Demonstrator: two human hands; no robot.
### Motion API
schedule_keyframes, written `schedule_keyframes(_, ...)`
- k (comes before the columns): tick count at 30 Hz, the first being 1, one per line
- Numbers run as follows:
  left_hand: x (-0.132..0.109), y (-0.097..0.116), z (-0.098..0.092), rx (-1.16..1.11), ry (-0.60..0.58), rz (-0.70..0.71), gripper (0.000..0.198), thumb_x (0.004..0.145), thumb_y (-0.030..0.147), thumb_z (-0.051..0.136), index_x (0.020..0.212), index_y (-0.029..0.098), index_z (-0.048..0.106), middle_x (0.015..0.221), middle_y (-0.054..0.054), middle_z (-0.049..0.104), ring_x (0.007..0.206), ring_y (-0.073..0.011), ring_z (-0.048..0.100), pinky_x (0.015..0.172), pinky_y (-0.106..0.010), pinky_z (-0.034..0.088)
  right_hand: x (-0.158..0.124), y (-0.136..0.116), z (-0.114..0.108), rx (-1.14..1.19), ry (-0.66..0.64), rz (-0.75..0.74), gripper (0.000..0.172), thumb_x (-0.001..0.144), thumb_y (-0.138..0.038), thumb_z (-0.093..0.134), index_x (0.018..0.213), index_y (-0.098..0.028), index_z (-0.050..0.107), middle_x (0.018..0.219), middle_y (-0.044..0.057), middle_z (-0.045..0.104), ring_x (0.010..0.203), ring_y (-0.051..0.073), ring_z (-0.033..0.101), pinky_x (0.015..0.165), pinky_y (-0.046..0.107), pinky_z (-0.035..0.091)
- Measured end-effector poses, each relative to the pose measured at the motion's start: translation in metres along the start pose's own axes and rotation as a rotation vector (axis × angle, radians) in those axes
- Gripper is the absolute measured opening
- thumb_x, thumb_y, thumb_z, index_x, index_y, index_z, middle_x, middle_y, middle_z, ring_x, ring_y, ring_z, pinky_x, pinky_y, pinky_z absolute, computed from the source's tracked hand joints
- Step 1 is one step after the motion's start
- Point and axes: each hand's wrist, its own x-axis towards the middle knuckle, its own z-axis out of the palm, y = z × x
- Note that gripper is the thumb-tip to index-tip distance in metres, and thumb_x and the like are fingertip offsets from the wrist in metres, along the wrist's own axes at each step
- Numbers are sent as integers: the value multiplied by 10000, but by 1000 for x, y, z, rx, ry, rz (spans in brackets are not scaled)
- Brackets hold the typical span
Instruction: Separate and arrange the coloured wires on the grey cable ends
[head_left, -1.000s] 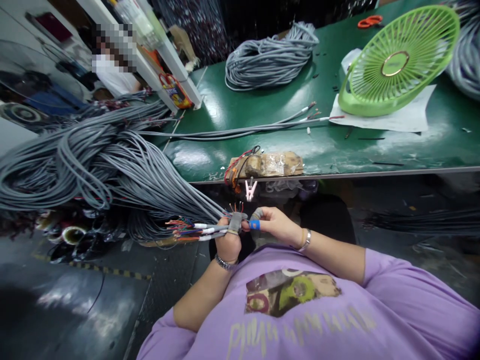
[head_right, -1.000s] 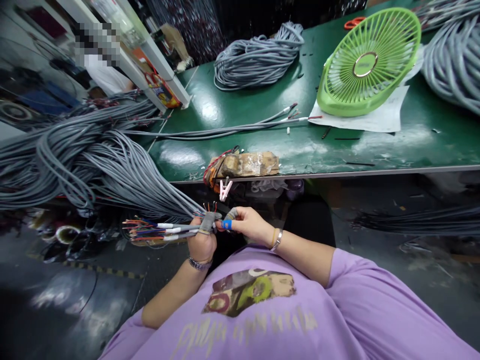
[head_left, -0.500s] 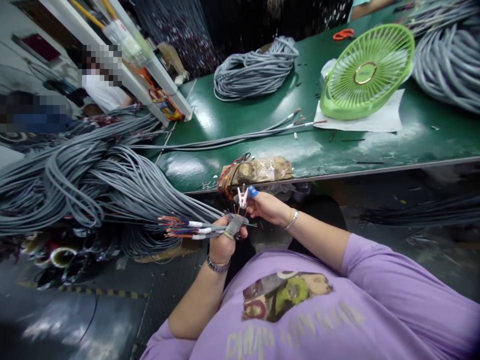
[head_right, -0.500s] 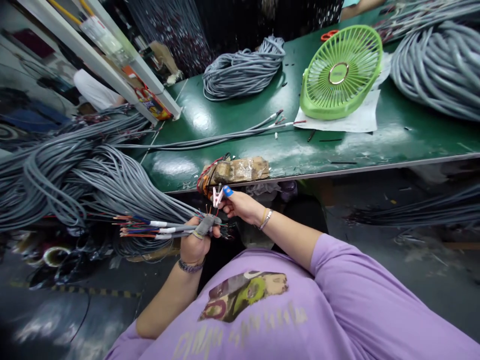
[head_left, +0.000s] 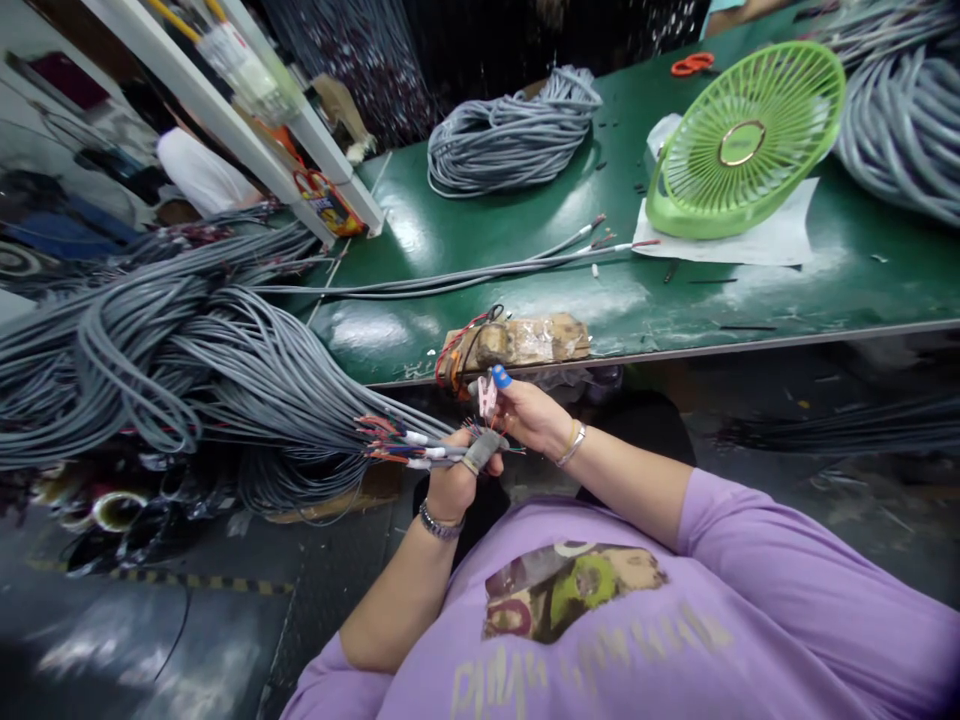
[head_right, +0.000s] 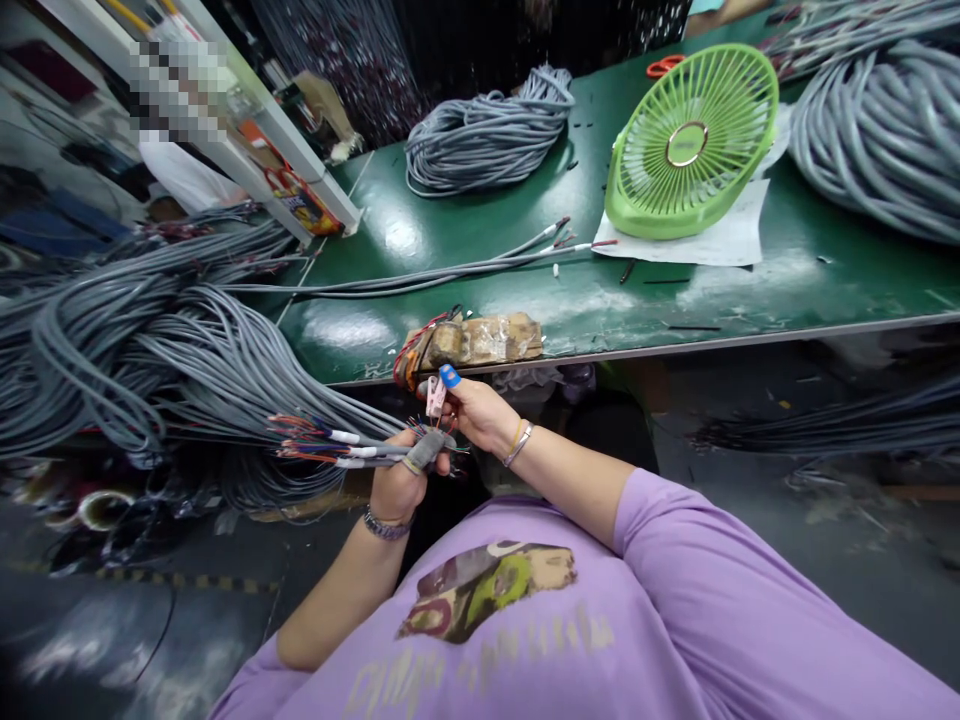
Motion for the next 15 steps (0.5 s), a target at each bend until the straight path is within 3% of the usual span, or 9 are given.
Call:
schedule_keyframes(5, -1, 0, 0, 26, -10, -5, 276, 841, 355, 617, 651, 158, 655, 509, 12, 599, 451, -92, 529, 474, -218, 424, 0, 4, -2, 9, -21, -6, 492, 752, -595, 660, 762, -103, 677, 572, -7, 535, 522, 73, 425, 500, 200, 354)
schedule_keyframes(11, -8, 2, -2, 27, 11, 21, 283, 846, 368, 604, 664, 158, 659, 512, 5, 602, 446, -94, 525, 463, -220, 418, -3, 3, -13, -4, -126, 126, 624, 824, -701, 462, 913, -127, 689, 707, 33, 599, 573, 99, 488, 515, 211, 402)
schedule_keyframes(15, -16, 3, 0, 52, 91, 69, 277, 823, 377, 624, 647, 165, 653, 521, -1, 613, 461, -102, 540, 480, -228, 438, -7, -3, -13, -15, -172, 175, 608, 872, -668, 408, 952, -133, 686, 745, 44, 610, 576, 100, 482, 522, 213, 414)
